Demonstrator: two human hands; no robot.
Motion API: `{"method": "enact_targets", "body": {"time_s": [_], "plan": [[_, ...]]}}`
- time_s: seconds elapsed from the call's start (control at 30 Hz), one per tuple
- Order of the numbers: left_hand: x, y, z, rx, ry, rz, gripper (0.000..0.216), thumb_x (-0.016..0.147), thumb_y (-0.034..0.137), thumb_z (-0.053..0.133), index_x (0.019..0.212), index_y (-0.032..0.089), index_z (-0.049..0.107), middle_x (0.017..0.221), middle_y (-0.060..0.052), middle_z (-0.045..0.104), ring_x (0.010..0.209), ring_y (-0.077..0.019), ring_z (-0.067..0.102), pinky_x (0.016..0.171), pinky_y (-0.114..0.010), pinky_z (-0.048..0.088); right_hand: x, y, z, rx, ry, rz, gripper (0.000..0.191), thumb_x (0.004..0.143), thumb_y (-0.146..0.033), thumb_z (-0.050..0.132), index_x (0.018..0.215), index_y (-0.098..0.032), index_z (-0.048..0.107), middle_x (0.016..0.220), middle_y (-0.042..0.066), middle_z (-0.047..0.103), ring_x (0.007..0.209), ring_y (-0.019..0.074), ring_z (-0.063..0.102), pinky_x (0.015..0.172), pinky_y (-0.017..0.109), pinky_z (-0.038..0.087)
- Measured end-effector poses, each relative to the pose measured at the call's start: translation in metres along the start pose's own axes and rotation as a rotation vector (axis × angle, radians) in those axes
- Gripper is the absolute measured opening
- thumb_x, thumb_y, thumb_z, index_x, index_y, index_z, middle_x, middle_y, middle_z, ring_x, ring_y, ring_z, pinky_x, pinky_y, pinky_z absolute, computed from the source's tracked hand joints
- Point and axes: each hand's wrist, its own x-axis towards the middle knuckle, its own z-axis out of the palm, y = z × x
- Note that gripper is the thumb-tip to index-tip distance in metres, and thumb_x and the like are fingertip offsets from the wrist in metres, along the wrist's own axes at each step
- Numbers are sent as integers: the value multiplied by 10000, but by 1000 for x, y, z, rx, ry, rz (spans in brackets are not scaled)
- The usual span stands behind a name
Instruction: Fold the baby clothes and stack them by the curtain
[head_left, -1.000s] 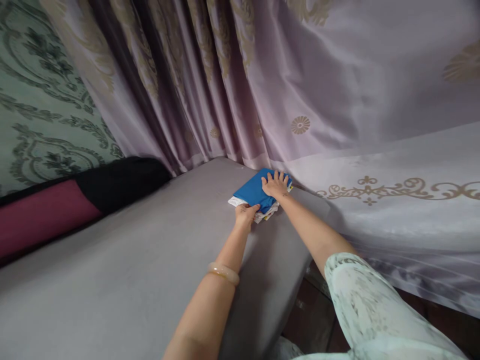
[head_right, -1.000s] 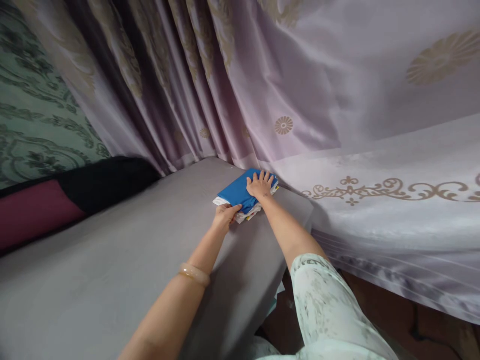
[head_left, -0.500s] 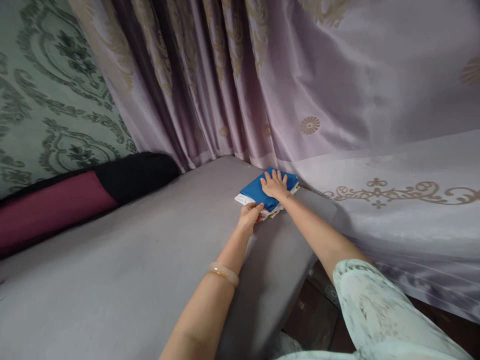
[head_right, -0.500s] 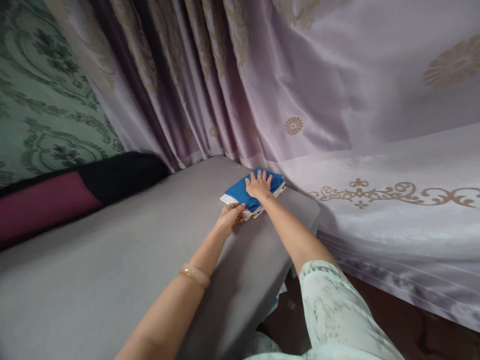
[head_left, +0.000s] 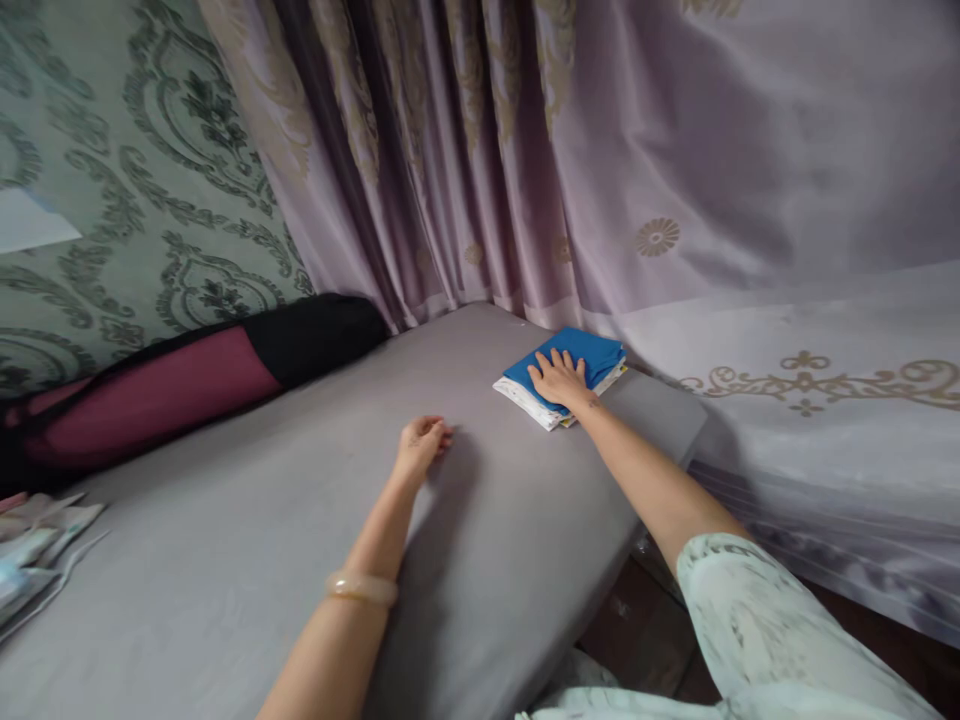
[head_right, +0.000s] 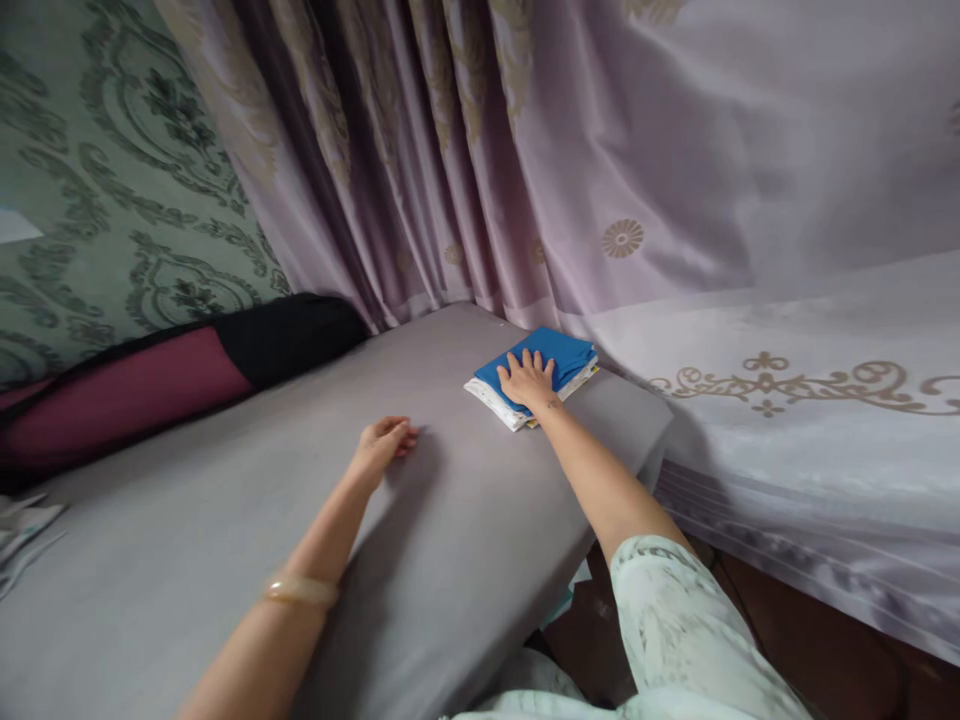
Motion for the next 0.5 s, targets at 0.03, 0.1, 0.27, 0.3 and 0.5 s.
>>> {"method": "enact_targets", "body": {"time_s": [0.03,0.1,0.27,0.3,0.5], "plan": [[2,-6,-16,74,43,38,263,848,231,506,1058,113,611,914,-110,727,632,-117,640,549,-197,462,-2,-4,-3,-11,15,-17,609,989,-494,197,1508,-205,332,1584,147,250,1446,354,185,1129,601,115],[6,-17,-48,249,132,124,292,833,251,498,1058,114,626,932,-118,724,723,-156,668,634,-235,496,-9,-12,-6,-38,66,-98,575,993,-469,225,1500,-227,345,1586,136,248,1448,350,178,1130,598,112],[6,-39,-117,661,282,203,294,814,307,493,1000,152,660,940,-118,728,919,-242,676,813,-330,502,-29,-27,-1,-68,35,-324,517,1001,-424,250,1480,-286,384,1590,86,259,1450,337,166,1128,600,137],[4,-43,-129,699,303,194,301,815,318,486,996,153,661,929,-119,729,921,-253,676,815,-343,503,-32,-27,1,-73,14,-334,512,1001,-410,254,1478,-284,389,1589,84,261,1448,335,170,1126,604,143],[-7,-63,-178,746,387,193,262,784,340,492,921,187,655,835,-96,726,866,-274,680,765,-363,516,-29,-29,1,-59,-98,-312,518,998,-418,252,1482,-283,380,1590,85,258,1452,333,162,1122,615,142]]}}
